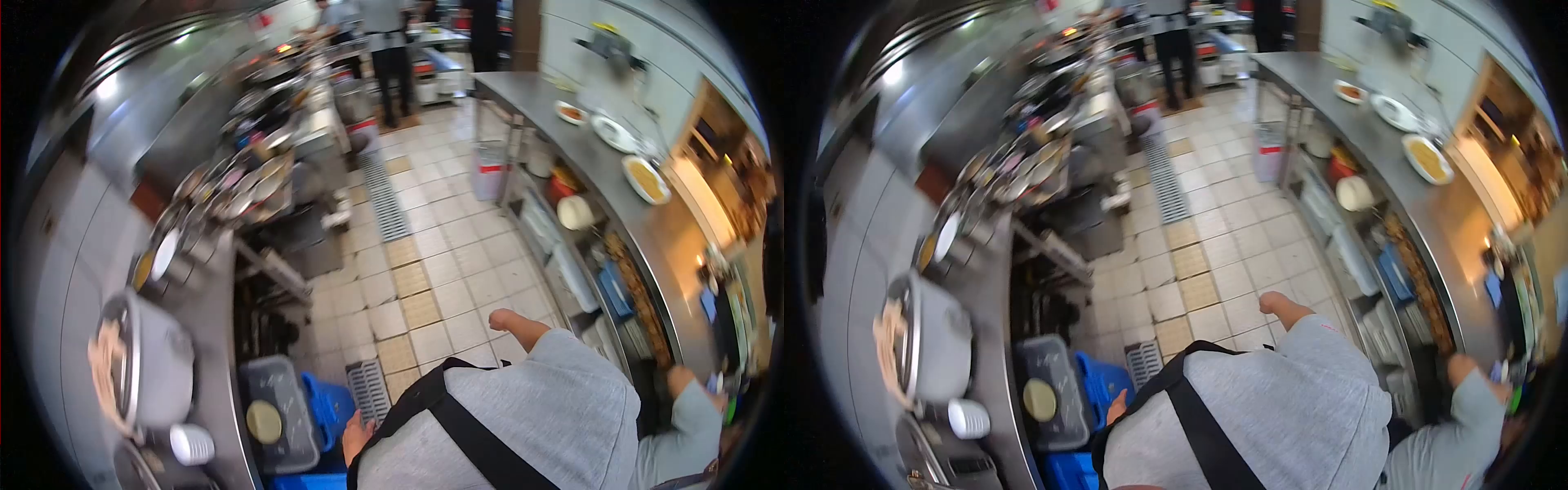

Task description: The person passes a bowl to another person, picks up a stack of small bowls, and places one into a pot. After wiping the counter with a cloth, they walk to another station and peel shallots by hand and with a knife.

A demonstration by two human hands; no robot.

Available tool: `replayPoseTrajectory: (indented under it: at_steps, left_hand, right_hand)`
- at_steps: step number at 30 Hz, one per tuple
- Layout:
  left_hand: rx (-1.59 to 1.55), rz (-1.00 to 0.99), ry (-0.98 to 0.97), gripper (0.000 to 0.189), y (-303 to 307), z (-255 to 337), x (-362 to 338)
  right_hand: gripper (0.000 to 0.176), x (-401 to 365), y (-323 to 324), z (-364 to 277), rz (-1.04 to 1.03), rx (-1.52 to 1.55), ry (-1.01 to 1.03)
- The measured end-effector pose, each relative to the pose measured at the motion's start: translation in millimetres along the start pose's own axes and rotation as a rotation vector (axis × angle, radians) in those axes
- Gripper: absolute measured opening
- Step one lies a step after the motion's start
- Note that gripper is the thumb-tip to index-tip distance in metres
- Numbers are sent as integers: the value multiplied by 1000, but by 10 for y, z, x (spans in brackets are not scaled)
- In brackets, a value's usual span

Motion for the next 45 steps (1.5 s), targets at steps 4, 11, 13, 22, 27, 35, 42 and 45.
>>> replayPoseTrajectory:
  at_steps: [4, 11, 13, 22, 27, 35, 42, 45]
  left_hand:
    - [-265, -155, -303, 47, -307, 356, 1369]
    - [110, -439, -215, 36, -859, 497, 3013]
    - [158, -511, -199, 35, -888, 690, 3361]
    - [323, -685, -248, 33, -680, 2036, 5011]
    - [75, -768, -349, 31, -759, 3016, 5785]
    - [-22, -887, -356, 43, -1872, 5142, 4442]
    - [283, -898, -439, 44, -2979, 5662, 4016]
    - [362, -854, -471, 44, -3091, 5924, 3948]
  right_hand:
    - [31, -335, -349, 644, 62, 378, -55]
    - [39, -839, -1149, 449, -125, 1097, -143]
    - [36, -859, -1169, 530, -84, 1141, -184]
    - [38, -682, -757, 1151, 176, 1062, -366]
    - [42, -1239, -319, 1258, 440, 1452, -291]
    - [32, -4167, 132, 3246, 1375, 1671, -177]
    - [23, -6154, -1233, 5543, 1760, 1259, -1257]
    - [32, -6657, -1647, 6266, 1544, 1144, -1522]
Point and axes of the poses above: each hand's wrist, its own x-axis towards the middle knuckle, its own y-axis out of the back of the hand, z = x × y, the point moved 9 cm from there along x, towards the middle knuckle, and after that the axes turned 11 degrees about -z, right-handed, at the moved point
